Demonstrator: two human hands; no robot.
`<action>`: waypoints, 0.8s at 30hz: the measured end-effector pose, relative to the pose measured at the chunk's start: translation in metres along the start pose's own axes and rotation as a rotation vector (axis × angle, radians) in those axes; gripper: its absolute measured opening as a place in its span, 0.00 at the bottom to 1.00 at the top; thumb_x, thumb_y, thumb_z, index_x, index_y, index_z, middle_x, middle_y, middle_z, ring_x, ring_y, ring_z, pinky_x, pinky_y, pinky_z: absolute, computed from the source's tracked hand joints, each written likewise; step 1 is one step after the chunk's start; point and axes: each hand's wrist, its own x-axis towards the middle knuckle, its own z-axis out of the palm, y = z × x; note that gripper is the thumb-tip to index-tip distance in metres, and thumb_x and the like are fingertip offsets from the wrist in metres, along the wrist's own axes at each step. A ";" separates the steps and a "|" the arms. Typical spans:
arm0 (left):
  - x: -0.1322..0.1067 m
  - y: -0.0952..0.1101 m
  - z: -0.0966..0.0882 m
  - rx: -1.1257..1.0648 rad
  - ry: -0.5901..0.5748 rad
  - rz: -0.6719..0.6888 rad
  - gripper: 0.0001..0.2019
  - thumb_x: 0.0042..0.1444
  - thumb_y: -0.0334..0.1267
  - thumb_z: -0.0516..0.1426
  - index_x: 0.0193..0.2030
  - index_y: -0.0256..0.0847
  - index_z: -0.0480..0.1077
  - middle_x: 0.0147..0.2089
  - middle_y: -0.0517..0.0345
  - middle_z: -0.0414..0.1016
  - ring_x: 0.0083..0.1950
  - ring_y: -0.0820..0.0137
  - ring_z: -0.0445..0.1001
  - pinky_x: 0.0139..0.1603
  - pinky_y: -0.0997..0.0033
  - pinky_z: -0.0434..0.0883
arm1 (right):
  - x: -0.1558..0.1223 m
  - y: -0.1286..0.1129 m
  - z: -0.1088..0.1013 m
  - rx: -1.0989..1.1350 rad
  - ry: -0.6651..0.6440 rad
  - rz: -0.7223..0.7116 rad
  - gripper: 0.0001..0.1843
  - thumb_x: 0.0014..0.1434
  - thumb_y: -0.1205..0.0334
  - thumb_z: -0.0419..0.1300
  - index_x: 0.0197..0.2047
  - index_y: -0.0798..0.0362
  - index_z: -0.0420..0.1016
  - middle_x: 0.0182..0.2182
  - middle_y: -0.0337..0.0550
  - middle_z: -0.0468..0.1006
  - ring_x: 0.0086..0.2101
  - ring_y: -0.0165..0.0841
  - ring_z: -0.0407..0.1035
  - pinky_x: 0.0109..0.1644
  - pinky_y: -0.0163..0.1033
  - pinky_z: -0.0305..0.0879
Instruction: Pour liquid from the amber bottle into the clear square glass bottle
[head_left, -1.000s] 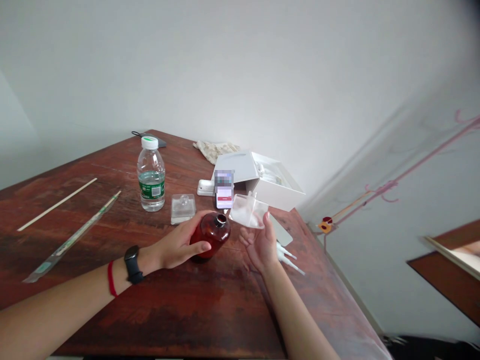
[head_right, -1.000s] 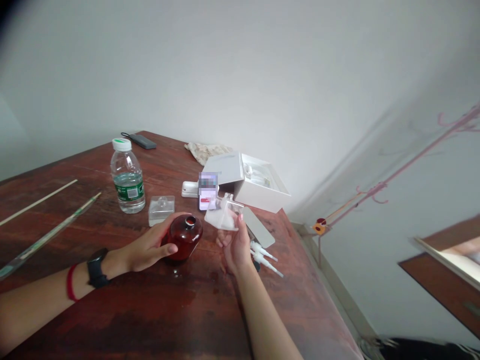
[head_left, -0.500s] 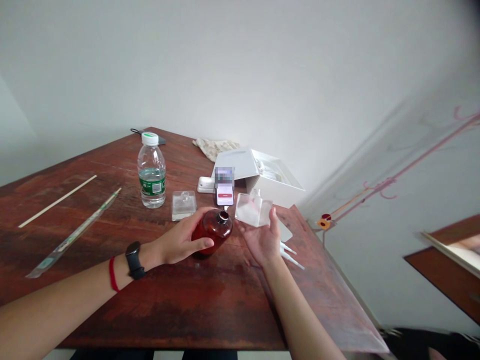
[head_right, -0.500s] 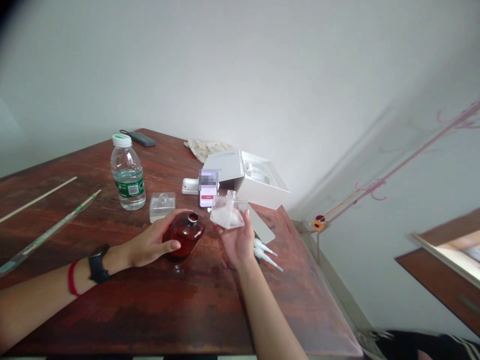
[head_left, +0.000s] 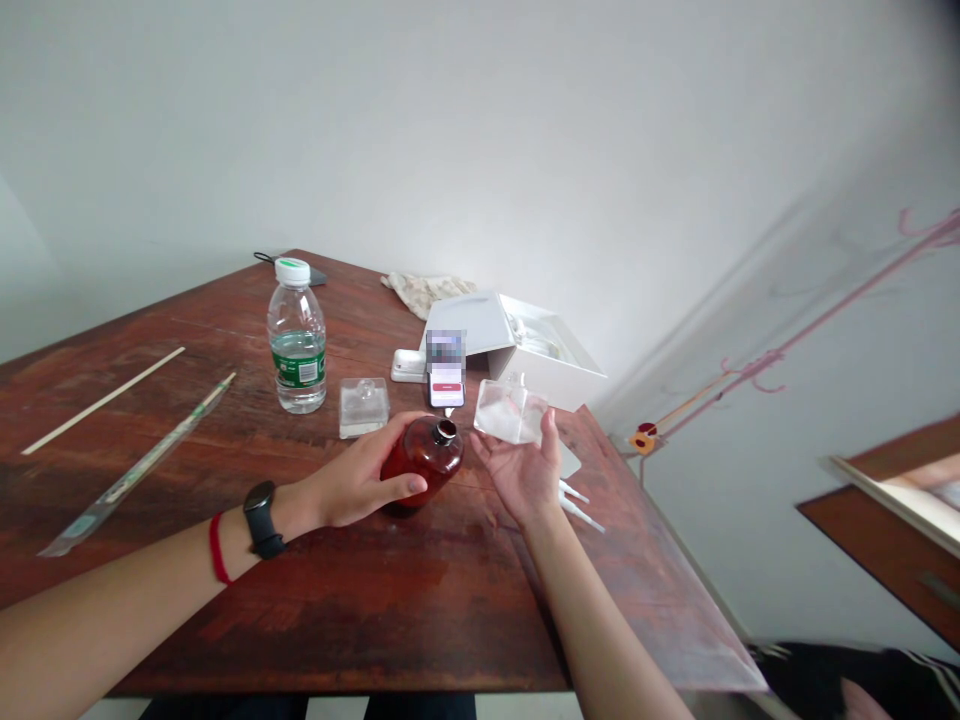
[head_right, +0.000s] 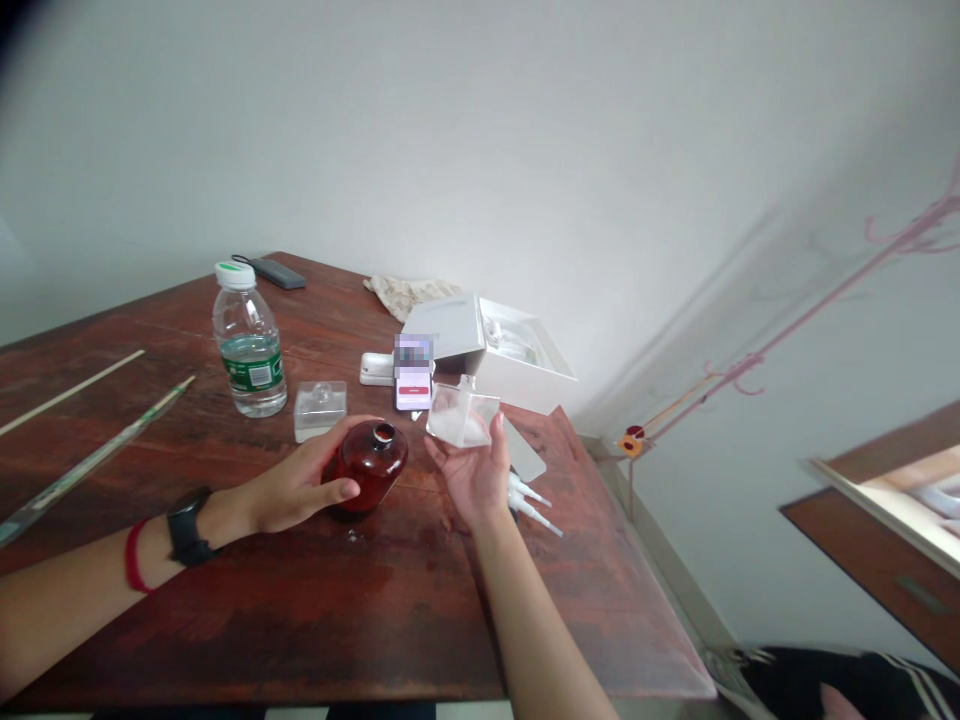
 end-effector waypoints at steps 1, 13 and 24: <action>0.000 0.000 0.000 -0.002 -0.002 0.000 0.39 0.65 0.65 0.58 0.73 0.42 0.57 0.69 0.40 0.71 0.65 0.49 0.75 0.71 0.47 0.66 | 0.000 0.000 0.000 0.000 -0.002 -0.004 0.23 0.61 0.41 0.69 0.53 0.47 0.78 0.41 0.44 0.89 0.37 0.38 0.84 0.43 0.45 0.83; 0.000 0.000 0.000 0.000 -0.012 -0.011 0.38 0.66 0.64 0.58 0.74 0.43 0.56 0.71 0.40 0.70 0.66 0.48 0.74 0.72 0.47 0.65 | 0.003 0.000 -0.001 0.030 0.012 0.020 0.21 0.65 0.40 0.65 0.49 0.48 0.79 0.38 0.41 0.88 0.35 0.36 0.83 0.39 0.43 0.83; 0.000 0.001 0.000 0.020 -0.001 -0.018 0.39 0.66 0.65 0.57 0.73 0.43 0.56 0.68 0.41 0.73 0.66 0.48 0.74 0.72 0.47 0.66 | 0.005 0.001 -0.004 0.004 0.046 -0.005 0.20 0.65 0.41 0.65 0.51 0.45 0.78 0.39 0.40 0.88 0.35 0.36 0.83 0.36 0.40 0.81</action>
